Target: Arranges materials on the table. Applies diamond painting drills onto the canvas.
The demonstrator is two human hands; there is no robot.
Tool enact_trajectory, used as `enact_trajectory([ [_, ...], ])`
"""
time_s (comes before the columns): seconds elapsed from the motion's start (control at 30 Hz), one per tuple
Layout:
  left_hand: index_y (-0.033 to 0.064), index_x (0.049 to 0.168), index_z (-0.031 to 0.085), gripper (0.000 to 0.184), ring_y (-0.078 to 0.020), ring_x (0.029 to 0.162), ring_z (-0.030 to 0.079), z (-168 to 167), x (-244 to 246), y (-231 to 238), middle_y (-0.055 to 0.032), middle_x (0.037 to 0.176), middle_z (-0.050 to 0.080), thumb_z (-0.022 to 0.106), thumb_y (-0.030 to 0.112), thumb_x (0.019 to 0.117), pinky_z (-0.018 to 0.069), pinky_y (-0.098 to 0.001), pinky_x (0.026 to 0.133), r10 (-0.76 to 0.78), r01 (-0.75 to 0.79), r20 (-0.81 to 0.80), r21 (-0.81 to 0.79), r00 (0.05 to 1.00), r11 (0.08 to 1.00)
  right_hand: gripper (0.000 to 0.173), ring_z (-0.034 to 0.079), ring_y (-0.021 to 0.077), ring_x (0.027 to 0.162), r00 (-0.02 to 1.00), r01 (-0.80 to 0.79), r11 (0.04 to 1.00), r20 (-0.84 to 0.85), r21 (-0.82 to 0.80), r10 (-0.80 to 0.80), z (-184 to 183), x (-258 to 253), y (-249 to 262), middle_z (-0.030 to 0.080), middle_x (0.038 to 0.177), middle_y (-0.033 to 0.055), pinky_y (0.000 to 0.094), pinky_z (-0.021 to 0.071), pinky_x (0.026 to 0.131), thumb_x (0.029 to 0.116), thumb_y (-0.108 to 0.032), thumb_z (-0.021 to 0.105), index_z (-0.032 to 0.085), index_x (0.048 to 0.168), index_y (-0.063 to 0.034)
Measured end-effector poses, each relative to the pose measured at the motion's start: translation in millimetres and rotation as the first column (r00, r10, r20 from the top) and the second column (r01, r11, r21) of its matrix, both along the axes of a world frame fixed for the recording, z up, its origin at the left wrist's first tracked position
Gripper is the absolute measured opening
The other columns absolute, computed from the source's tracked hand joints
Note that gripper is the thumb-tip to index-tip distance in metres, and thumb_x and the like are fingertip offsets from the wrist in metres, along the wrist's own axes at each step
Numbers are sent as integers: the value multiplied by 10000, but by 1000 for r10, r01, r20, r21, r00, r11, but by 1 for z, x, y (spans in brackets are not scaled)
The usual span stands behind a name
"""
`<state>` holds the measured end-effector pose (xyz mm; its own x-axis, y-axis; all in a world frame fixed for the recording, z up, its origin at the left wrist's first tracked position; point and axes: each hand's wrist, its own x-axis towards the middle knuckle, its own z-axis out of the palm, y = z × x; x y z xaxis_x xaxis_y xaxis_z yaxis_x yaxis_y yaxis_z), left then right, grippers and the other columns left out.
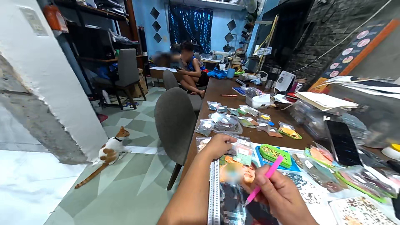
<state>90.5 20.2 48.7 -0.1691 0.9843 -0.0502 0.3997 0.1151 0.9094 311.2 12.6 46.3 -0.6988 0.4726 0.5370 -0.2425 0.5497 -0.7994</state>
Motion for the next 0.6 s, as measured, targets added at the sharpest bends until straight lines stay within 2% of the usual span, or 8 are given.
enact_trajectory([
  [0.1,17,1286,657,273,-209,1108,634,0,-1,1,-142,1272,654,536,67,1046,495,-404,982,-14,14,-21,9,1000,1000,316,593,-77,668,999,-20,987,-27,159,25,16,29,34,624,750,-102,105,503,609,1082,-411,463,608,959,-159],
  [0.13,18,1277,660,265,-203,1105,635,-1,-1,1,-135,1264,658,543,75,1046,496,-402,984,-12,12,-23,11,1000,1000,332,589,-75,678,1000,12,981,-8,195,-11,21,42,45,622,756,-102,110,501,621,1082,-423,456,612,953,-160],
  [0.2,39,1237,683,236,-188,1027,647,-4,-2,3,-117,1194,679,571,91,1036,519,-393,919,15,-14,-37,16,999,1000,365,592,-71,668,990,128,964,26,232,-137,23,69,68,623,746,-114,125,518,623,1076,-455,458,621,913,-172],
  [0.27,51,1248,679,240,-195,1012,646,-3,-3,4,-119,1189,676,564,104,1044,519,-400,907,24,-25,-47,-14,999,1000,386,579,-56,635,962,257,945,37,200,-270,16,93,89,618,721,-124,145,509,602,1072,-467,466,620,869,-176],
  [0.33,62,1264,675,250,-174,979,645,-3,-3,4,-107,1195,677,556,92,1046,519,-373,871,38,-39,-39,-27,999,999,367,574,-48,615,930,363,926,26,104,-368,7,110,100,629,718,-130,143,493,578,1072,-436,471,631,860,-183],
  [0.43,63,1266,676,253,-155,980,649,-5,-4,4,-96,1208,680,559,78,1043,520,-354,870,56,-57,-19,-25,998,998,336,571,-45,594,894,447,894,20,6,-447,2,122,103,628,706,-131,138,486,563,1083,-341,437,625,864,-170],
  [0.53,65,1251,682,245,-145,969,648,-7,-4,4,-88,1192,685,565,60,1036,521,-341,856,73,-73,-11,-19,997,997,329,563,-38,576,861,505,863,76,-10,-503,6,124,102,622,681,-112,137,476,555,1078,-276,412,621,864,-140],
  [0.6,61,1239,687,239,-141,952,649,-7,-4,4,-87,1169,690,570,48,1030,524,-336,846,81,-81,-9,-14,997,997,305,557,-30,583,846,512,858,153,39,-511,6,123,103,593,682,-98,158,484,569,1073,-263,417,616,911,-99],
])
